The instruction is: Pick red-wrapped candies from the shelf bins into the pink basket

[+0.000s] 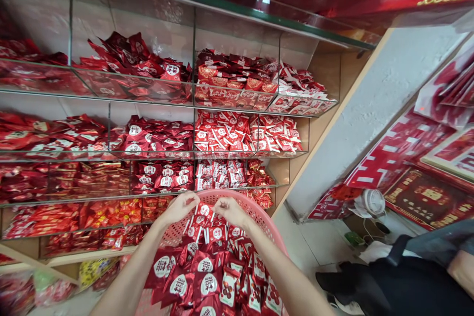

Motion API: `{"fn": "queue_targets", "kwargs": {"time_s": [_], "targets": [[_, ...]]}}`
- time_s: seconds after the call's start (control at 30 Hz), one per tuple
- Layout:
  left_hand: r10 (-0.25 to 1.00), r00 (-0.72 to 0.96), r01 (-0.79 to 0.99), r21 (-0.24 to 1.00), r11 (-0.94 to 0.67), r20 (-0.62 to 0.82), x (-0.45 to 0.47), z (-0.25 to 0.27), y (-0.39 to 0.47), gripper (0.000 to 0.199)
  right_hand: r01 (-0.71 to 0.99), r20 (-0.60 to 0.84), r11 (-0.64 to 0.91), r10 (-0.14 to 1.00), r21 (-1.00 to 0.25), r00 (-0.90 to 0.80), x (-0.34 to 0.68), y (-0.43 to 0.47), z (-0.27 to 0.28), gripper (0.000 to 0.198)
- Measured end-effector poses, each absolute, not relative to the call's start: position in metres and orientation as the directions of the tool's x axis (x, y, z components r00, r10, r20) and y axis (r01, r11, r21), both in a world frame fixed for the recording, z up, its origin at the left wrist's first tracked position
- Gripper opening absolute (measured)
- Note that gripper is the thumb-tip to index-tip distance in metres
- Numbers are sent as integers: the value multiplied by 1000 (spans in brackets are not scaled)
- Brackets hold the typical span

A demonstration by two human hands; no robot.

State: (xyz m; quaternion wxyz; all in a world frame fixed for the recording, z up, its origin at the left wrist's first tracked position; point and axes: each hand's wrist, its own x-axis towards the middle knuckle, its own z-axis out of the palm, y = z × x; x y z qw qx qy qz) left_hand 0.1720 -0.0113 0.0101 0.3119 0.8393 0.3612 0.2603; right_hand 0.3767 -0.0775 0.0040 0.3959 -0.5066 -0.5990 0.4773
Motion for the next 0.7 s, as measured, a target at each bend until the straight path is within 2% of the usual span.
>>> {"fn": "queue_targets", "kwargs": {"time_s": [0.2,0.37,0.5,0.7], "targets": [[831,541,455,786,-418,128,162,19,-20,37,281,33,55,996,-958,-81,407,-77,15,37],[872,490,540,776,-325,24,156,26,-26,43,270,3,7,1000,-963,-14,437,-84,15,38],[873,488,557,760,-335,27,161,30,-26,46,239,-98,-93,995,-966,-11,437,-90,12,38],[867,496,580,722,-378,56,169,28,-23,45,271,-341,-282,918,-920,-202,423,-101,6,38]]}}
